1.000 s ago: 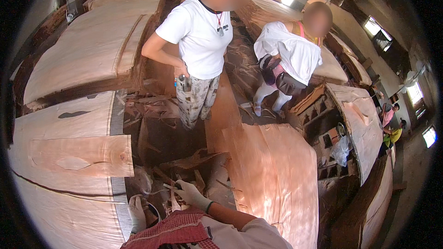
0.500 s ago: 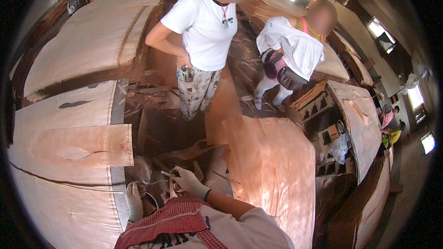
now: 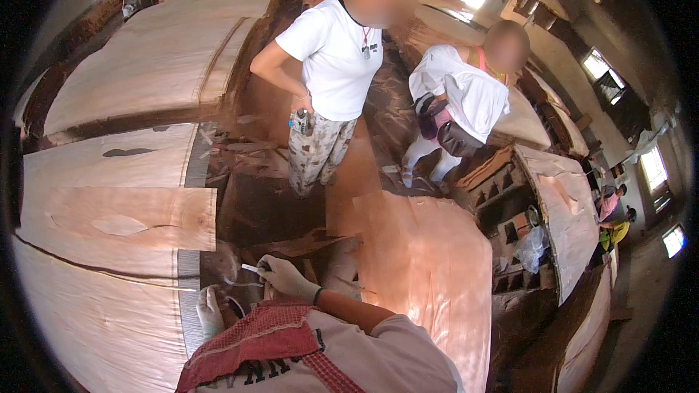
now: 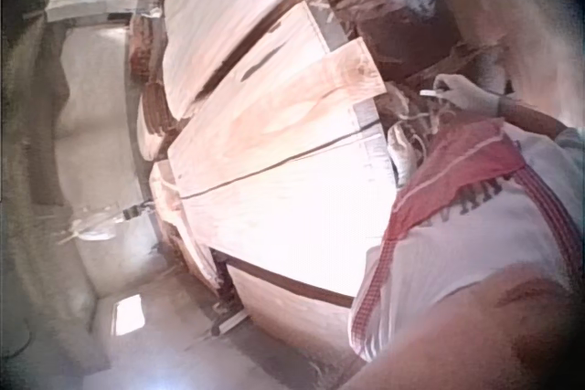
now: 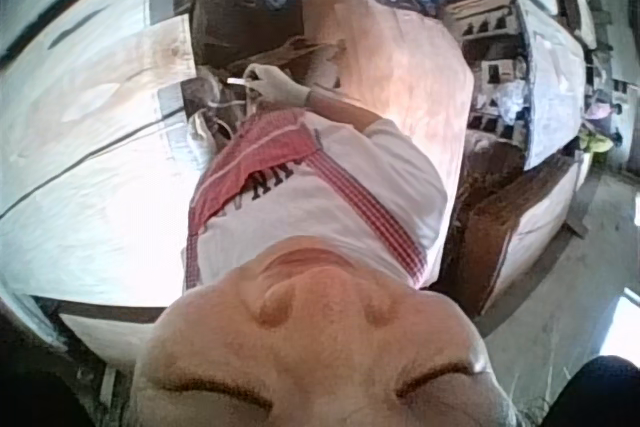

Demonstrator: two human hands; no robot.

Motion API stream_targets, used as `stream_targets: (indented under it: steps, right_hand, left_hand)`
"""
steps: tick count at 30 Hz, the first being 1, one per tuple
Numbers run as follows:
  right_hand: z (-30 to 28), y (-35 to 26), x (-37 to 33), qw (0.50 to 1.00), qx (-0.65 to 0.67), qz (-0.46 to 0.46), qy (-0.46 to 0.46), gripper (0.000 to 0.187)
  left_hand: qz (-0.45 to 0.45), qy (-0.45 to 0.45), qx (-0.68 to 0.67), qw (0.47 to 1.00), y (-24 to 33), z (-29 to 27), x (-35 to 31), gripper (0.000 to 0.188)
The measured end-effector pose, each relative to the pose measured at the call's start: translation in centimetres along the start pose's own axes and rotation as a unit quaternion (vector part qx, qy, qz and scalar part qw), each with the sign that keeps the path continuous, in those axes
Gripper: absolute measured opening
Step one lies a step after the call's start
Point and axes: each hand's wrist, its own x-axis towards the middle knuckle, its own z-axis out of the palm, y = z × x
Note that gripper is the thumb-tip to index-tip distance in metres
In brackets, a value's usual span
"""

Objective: The person measures and cuts thin wood veneer sheets using a tape measure and a utility knife, then peels away and removes the trimmed strips by hand.

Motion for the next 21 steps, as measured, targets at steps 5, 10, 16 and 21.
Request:
stream_targets:
  steps: [5,10,16,21]
  right_hand:
    - [1.0,1.9,0.3,0.996,-0.073,-0.045,-0.015,0.018]
    - [1.8,0.2,-0.6,0.999,-0.011,-0.031,-0.033,0.014]
    - [4.0,2.7,0.0,0.995,0.077,0.003,-0.068,0.017]
    - [6.2,2.0,0.7,0.990,0.074,0.002,-0.116,0.018]
  left_hand:
    - [0.004,-0.001,-0.053,0.999,-1.1,-0.1,-0.6,0.028]
    - [0.003,0.014,-0.053,0.999,0.6,-1.0,-2.5,0.025]
    - [-0.080,0.052,-0.062,0.994,-2.0,-2.5,-4.3,0.022]
    - [-0.032,0.091,-0.003,0.995,-4.2,-3.6,-6.9,0.022]
